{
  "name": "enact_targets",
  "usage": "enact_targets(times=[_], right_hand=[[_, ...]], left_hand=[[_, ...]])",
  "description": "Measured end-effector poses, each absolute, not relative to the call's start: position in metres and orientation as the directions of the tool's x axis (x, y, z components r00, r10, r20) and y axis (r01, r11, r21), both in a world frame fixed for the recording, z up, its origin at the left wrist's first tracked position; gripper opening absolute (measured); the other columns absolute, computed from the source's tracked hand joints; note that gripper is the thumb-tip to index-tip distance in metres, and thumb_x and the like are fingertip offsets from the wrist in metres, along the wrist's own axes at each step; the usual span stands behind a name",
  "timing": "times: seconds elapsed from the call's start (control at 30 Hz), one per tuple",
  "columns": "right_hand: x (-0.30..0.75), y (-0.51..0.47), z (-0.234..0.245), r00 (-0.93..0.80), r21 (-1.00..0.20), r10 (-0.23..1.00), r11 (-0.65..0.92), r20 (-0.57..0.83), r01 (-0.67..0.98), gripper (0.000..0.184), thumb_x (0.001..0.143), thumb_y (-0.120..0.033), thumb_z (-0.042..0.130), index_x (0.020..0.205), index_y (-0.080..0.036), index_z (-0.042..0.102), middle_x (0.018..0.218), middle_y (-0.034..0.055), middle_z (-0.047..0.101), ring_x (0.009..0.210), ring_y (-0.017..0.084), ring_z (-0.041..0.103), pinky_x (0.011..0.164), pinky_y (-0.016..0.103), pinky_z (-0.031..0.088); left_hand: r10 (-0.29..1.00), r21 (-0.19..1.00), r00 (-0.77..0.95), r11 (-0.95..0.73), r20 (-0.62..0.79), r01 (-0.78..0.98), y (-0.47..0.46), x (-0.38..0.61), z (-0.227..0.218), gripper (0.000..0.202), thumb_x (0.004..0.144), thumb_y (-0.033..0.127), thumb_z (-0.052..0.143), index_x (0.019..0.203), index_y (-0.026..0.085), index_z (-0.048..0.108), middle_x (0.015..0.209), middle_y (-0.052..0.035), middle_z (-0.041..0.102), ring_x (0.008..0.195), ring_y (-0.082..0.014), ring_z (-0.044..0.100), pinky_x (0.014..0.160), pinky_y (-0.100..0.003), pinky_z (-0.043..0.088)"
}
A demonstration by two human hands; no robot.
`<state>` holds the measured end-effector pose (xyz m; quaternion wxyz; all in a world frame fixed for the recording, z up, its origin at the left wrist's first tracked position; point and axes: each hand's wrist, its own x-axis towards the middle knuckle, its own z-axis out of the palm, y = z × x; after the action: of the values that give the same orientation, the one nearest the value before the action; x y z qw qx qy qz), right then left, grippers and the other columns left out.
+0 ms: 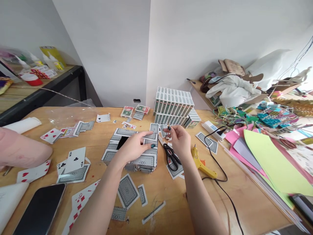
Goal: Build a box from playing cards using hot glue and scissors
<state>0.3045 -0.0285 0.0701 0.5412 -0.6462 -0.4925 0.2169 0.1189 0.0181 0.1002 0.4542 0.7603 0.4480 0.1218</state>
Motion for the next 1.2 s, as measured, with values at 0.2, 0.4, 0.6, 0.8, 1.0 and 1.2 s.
enact_targets(times=[0.2, 0.4, 0.6, 0.8, 1.0, 1.2], right_hand=[[0.3, -0.03, 0.055, 0.317, -0.853, 0.915, 0.051, 0.248, 0.519, 0.039, 0.079, -0.017, 0.043, 0.113, -0.024, 0.059, 0.117, 0.0048, 0.061, 0.106, 0.019, 0.058, 0.087, 0.034, 0.047], [0.302, -0.063, 0.057, 0.377, -0.864, 0.913, -0.056, 0.159, 0.5, 0.038, 0.082, -0.022, 0.04, 0.117, -0.02, 0.055, 0.105, 0.0057, 0.067, 0.093, 0.018, 0.063, 0.082, 0.033, 0.05], [0.359, -0.127, 0.058, 0.492, -0.502, 0.857, -0.36, 0.155, 0.786, 0.046, 0.074, -0.016, 0.04, 0.118, -0.015, 0.055, 0.117, 0.0111, 0.059, 0.11, 0.024, 0.053, 0.095, 0.04, 0.041], [0.392, -0.164, 0.028, 0.397, -0.192, 0.918, -0.386, 0.018, 0.902, 0.049, 0.068, -0.01, 0.043, 0.116, -0.009, 0.054, 0.121, 0.0147, 0.055, 0.115, 0.028, 0.047, 0.095, 0.039, 0.039], [0.395, -0.158, 0.022, 0.424, -0.164, 0.906, -0.417, 0.012, 0.894, 0.037, 0.064, -0.013, 0.051, 0.101, -0.014, 0.055, 0.098, 0.0113, 0.063, 0.103, 0.029, 0.05, 0.081, 0.037, 0.043], [0.399, -0.158, 0.053, 0.525, -0.515, 0.846, -0.412, 0.089, 0.751, 0.019, 0.07, -0.03, 0.054, 0.086, -0.02, 0.052, 0.081, 0.0036, 0.064, 0.066, 0.018, 0.058, 0.055, 0.027, 0.043]], left_hand=[[0.786, 0.794, 0.574, -0.191, -0.228, 0.577, 0.016, 0.118, 0.103, 0.052, 0.076, 0.035, 0.052, 0.128, 0.031, 0.044, 0.054, 0.0067, 0.034, 0.045, -0.0096, 0.032, 0.044, -0.021, 0.023], [0.781, 0.79, 0.585, -0.209, -0.221, 0.576, 0.016, 0.118, 0.105, 0.049, 0.077, 0.039, 0.049, 0.126, 0.031, 0.045, 0.053, 0.0069, 0.036, 0.044, -0.0103, 0.034, 0.044, -0.021, 0.023], [0.851, 0.727, 0.5, -0.241, -0.161, 0.643, 0.011, 0.125, 0.105, 0.039, 0.079, 0.041, 0.046, 0.116, 0.027, 0.052, 0.052, 0.0056, 0.038, 0.045, -0.0119, 0.039, 0.047, -0.023, 0.026], [0.861, 0.689, 0.478, -0.243, -0.171, 0.683, 0.01, 0.129, 0.105, 0.037, 0.078, 0.041, 0.047, 0.112, 0.026, 0.052, 0.056, 0.0047, 0.047, 0.046, -0.0129, 0.044, 0.049, -0.024, 0.028], [0.86, 0.68, 0.482, -0.255, -0.164, 0.687, 0.009, 0.127, 0.105, 0.034, 0.079, 0.042, 0.045, 0.111, 0.029, 0.049, 0.065, 0.0028, 0.055, 0.052, -0.0144, 0.05, 0.05, -0.023, 0.03], [0.849, 0.696, 0.499, -0.253, -0.173, 0.672, 0.009, 0.128, 0.102, 0.035, 0.08, 0.041, 0.044, 0.112, 0.028, 0.047, 0.066, 0.0026, 0.056, 0.051, -0.0144, 0.049, 0.05, -0.024, 0.03]])
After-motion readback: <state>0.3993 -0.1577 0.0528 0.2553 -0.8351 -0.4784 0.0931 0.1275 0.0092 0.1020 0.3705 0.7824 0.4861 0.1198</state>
